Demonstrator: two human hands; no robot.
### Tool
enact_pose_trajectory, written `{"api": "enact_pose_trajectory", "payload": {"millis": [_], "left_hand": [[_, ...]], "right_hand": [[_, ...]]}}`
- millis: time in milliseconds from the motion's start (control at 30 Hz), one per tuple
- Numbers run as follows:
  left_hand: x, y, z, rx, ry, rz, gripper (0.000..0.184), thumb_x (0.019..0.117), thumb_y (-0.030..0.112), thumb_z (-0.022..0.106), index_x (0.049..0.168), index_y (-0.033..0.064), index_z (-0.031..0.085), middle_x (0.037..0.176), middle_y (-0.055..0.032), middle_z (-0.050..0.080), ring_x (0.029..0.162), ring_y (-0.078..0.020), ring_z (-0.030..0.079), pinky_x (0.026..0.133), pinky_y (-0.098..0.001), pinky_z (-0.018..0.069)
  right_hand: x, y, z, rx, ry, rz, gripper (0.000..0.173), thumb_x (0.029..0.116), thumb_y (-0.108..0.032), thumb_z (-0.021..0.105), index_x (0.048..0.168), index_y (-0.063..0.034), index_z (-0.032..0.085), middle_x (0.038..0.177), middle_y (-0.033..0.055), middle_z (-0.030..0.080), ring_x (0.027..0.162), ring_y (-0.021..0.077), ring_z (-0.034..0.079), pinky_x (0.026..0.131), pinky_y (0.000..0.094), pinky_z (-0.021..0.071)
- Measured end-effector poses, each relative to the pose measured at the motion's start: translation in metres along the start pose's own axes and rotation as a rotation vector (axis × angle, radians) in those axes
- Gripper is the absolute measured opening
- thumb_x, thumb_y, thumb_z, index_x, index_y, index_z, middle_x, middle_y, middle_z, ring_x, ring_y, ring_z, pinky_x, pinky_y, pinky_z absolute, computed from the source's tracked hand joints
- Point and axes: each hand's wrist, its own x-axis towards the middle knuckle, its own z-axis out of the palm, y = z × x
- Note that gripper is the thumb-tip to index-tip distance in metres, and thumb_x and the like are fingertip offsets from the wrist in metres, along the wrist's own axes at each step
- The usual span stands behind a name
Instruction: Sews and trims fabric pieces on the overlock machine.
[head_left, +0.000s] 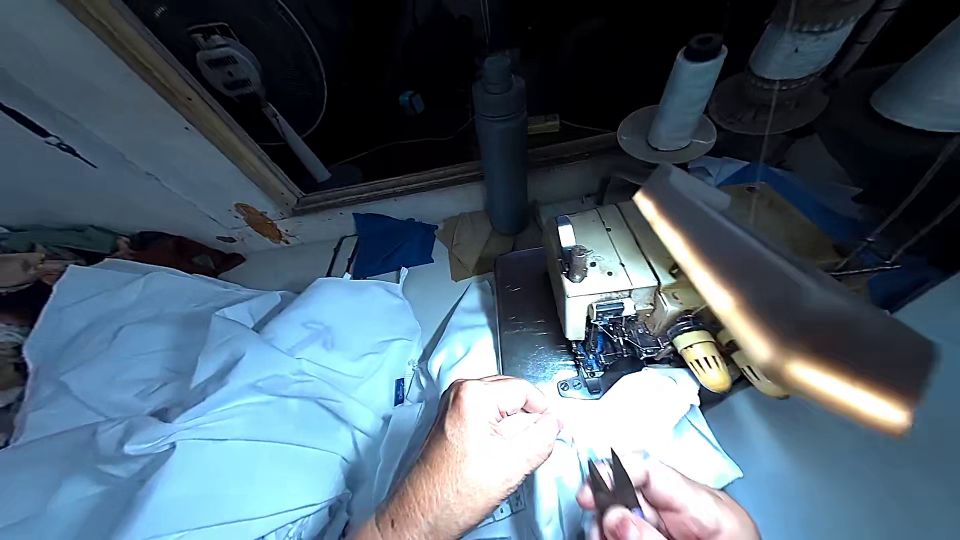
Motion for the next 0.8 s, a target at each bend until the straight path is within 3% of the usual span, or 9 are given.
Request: {"api": "enact_pose_trajectory", "payload": {"millis": [167, 267, 400, 467, 700, 800], "left_hand": [[-0.004, -0.002, -0.001, -0.107, -0.039, -0.049, 0.016, 0.0886, 0.015, 0.068, 0.075, 0.0071, 0.071, 0.067, 0.0088, 0.062, 0.063, 0.0095, 0.053, 0.057, -0.0086, 0.0428], [-0.005, -0.004, 0.003, -0.168, -0.024, -0.082, 0.014, 0.0886, 0.011, 0.067, 0.075, 0.0071, 0.071, 0.068, 0.0102, 0.061, 0.063, 0.0099, 0.053, 0.057, -0.0080, 0.0426], [-0.004, 0.001, -0.002, -0.225, -0.030, -0.182, 0.015, 0.0903, 0.008, 0.064, 0.078, 0.0107, 0.072, 0.065, 0.0138, 0.061, 0.060, 0.0108, 0.053, 0.055, -0.0077, 0.0431], [-0.005, 0.002, -0.004, -0.225, -0.026, -0.186, 0.016, 0.0903, 0.008, 0.063, 0.078, 0.0109, 0.072, 0.066, 0.0142, 0.061, 0.062, 0.0111, 0.054, 0.057, -0.0074, 0.0434], [-0.006, 0.001, -0.004, -0.250, 0.007, -0.162, 0.016, 0.0900, 0.009, 0.063, 0.078, 0.0114, 0.073, 0.067, 0.0130, 0.064, 0.063, 0.0093, 0.057, 0.058, -0.0085, 0.0456], [-0.006, 0.002, -0.006, -0.262, 0.018, -0.142, 0.016, 0.0909, 0.007, 0.063, 0.080, 0.0099, 0.073, 0.069, 0.0131, 0.065, 0.066, 0.0093, 0.058, 0.060, -0.0087, 0.0478]], "right_hand": [[0.014, 0.014, 0.009, -0.023, 0.134, 0.075, 0.012, 0.1016, 0.003, 0.051, 0.110, 0.0006, 0.059, 0.078, -0.0038, 0.071, 0.064, 0.0040, 0.068, 0.057, 0.0210, 0.0577], [0.016, 0.014, 0.007, -0.125, 0.106, 0.054, 0.013, 0.1005, 0.002, 0.051, 0.108, 0.0038, 0.061, 0.090, 0.0004, 0.072, 0.074, 0.0014, 0.067, 0.065, 0.0189, 0.0558], [0.016, 0.020, 0.001, -0.238, 0.086, -0.056, 0.021, 0.0931, -0.001, 0.068, 0.109, 0.0114, 0.065, 0.095, 0.0096, 0.071, 0.071, 0.0009, 0.063, 0.062, 0.0166, 0.0535], [0.016, 0.022, -0.002, -0.274, 0.082, -0.094, 0.026, 0.0916, -0.002, 0.071, 0.111, 0.0143, 0.065, 0.096, 0.0128, 0.072, 0.072, 0.0008, 0.064, 0.062, 0.0156, 0.0533], [0.017, 0.017, -0.006, -0.353, 0.000, -0.103, 0.025, 0.0935, -0.002, 0.067, 0.113, 0.0142, 0.067, 0.092, 0.0171, 0.068, 0.070, 0.0040, 0.058, 0.063, 0.0153, 0.0487], [0.020, 0.013, -0.005, -0.415, -0.030, -0.161, 0.030, 0.1029, -0.007, 0.053, 0.118, 0.0168, 0.064, 0.088, 0.0190, 0.068, 0.069, 0.0067, 0.059, 0.065, 0.0186, 0.0501]]}}
